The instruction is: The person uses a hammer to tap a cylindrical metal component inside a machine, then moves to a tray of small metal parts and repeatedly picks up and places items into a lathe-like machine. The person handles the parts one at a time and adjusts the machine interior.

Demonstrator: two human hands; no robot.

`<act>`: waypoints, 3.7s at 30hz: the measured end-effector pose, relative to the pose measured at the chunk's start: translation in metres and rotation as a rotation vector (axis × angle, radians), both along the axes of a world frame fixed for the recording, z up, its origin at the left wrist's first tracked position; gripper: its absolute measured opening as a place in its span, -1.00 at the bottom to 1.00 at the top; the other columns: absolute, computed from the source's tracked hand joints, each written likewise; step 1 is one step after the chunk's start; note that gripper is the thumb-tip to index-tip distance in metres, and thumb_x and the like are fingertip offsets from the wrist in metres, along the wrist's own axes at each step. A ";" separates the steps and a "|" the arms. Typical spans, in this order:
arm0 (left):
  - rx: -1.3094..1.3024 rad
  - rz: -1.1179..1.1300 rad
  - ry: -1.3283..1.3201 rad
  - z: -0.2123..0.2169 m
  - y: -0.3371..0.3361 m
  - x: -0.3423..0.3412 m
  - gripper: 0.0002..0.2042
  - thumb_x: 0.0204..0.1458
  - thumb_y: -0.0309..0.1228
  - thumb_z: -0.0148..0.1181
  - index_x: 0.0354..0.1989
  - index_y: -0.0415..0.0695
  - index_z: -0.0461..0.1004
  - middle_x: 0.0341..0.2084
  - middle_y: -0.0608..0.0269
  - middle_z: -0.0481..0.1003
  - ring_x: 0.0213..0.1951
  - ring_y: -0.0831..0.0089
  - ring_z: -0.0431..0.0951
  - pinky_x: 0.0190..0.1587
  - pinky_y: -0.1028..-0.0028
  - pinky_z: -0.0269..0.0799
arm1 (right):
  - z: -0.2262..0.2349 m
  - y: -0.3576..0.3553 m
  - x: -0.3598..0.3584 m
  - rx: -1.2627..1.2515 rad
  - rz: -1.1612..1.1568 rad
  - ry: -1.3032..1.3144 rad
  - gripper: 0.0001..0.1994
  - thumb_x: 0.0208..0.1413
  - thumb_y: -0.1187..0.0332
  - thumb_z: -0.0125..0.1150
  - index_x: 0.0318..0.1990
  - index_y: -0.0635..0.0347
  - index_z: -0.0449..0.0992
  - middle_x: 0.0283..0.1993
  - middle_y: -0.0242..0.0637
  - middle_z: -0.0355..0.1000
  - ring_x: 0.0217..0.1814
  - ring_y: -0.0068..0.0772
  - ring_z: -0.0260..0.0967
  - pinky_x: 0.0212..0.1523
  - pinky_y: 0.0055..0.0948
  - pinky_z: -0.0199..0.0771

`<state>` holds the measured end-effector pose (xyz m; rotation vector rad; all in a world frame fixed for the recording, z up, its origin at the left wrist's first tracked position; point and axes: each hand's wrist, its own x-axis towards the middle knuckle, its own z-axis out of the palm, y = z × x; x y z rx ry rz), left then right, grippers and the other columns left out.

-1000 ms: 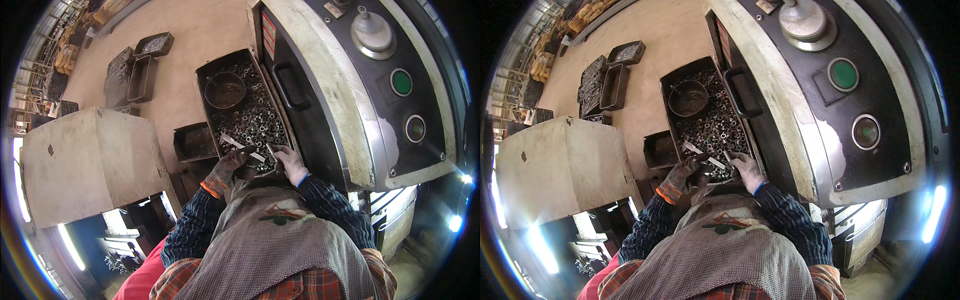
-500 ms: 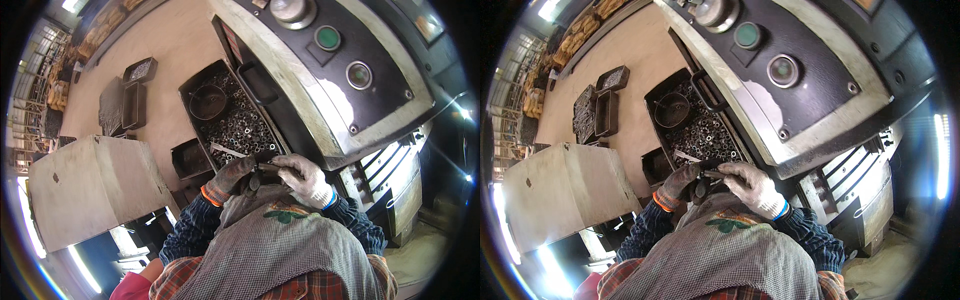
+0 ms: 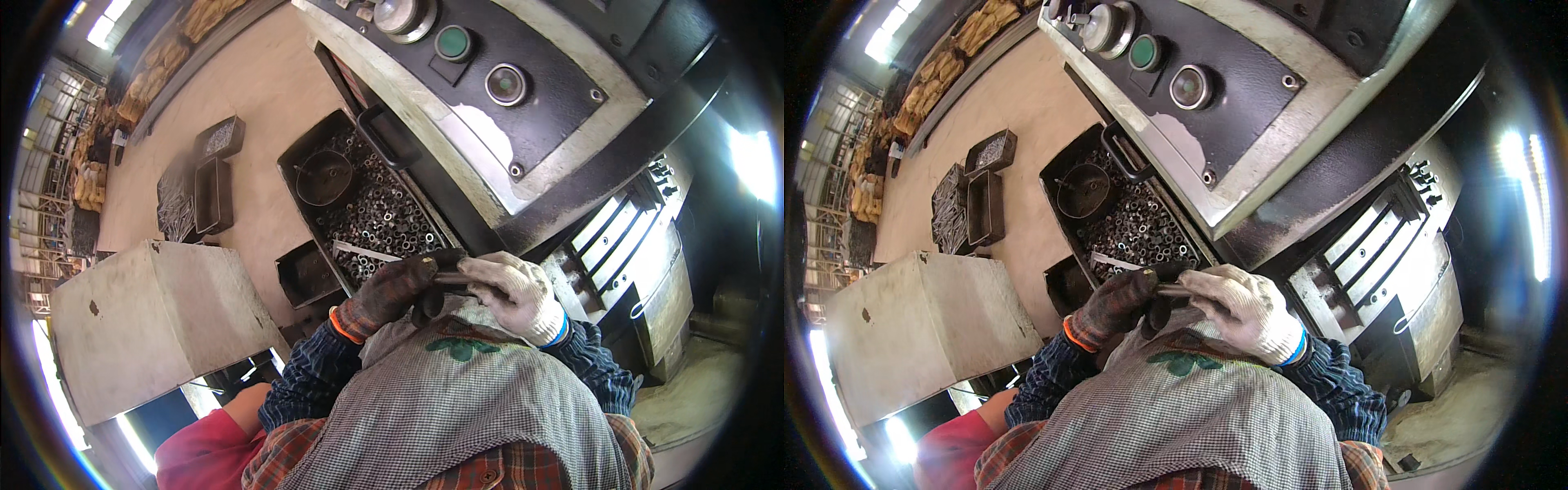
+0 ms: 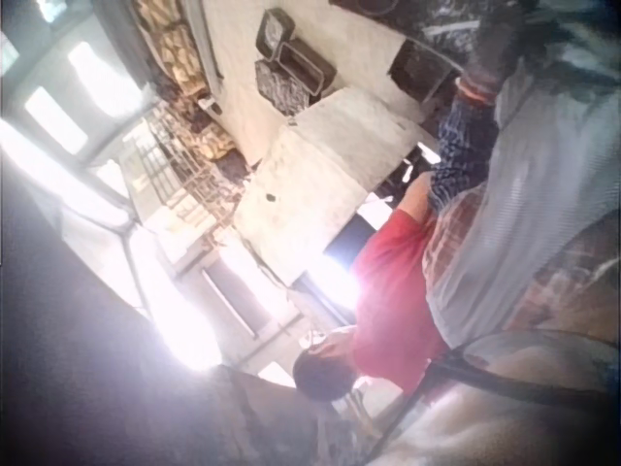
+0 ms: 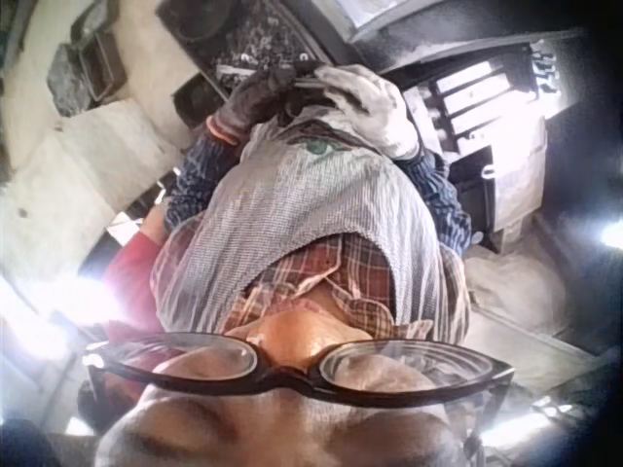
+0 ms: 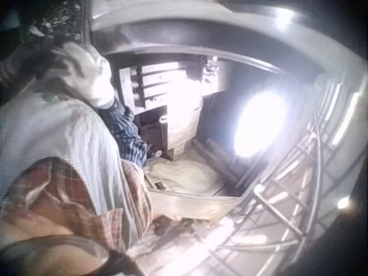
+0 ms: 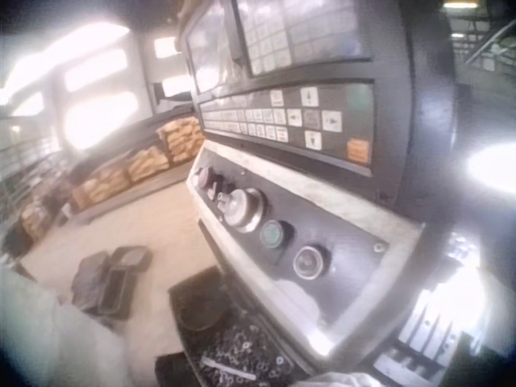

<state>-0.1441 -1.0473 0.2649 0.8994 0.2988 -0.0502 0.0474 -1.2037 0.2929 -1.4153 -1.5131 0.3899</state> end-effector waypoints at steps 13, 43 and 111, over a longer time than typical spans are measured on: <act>0.609 -0.054 -0.212 0.033 -0.024 0.023 -0.46 0.30 -0.43 0.07 0.43 -0.21 0.11 0.16 0.12 0.43 0.04 0.49 0.47 0.08 0.46 0.44 | 0.016 -0.045 -0.004 -0.262 -0.140 0.495 -0.76 0.19 0.64 0.08 0.00 0.44 0.51 -0.15 -0.11 0.52 -0.44 -0.49 0.52 -0.44 -0.53 0.56; 0.598 -0.588 -0.077 0.045 -0.081 0.152 -0.44 0.14 -0.39 0.30 0.31 -0.24 0.31 0.08 0.07 0.53 0.08 0.48 0.53 0.14 0.45 0.47 | 0.015 -0.168 0.022 -0.111 -0.657 0.071 -0.65 0.00 0.51 0.40 -0.02 0.19 0.56 -0.22 -0.13 0.57 -0.20 -0.14 0.58 -0.25 -0.32 0.58; 0.285 -0.471 0.160 -0.052 -0.188 0.281 -0.68 0.22 -0.41 0.19 0.08 -0.32 0.41 -0.23 -0.02 0.61 -0.47 0.48 0.63 -0.49 0.53 0.63 | -0.041 -0.256 0.112 -0.102 -1.019 0.302 -0.80 0.17 0.54 0.26 -0.06 0.32 0.57 -0.34 -0.23 0.54 -0.50 -0.58 0.43 -0.49 -0.57 0.43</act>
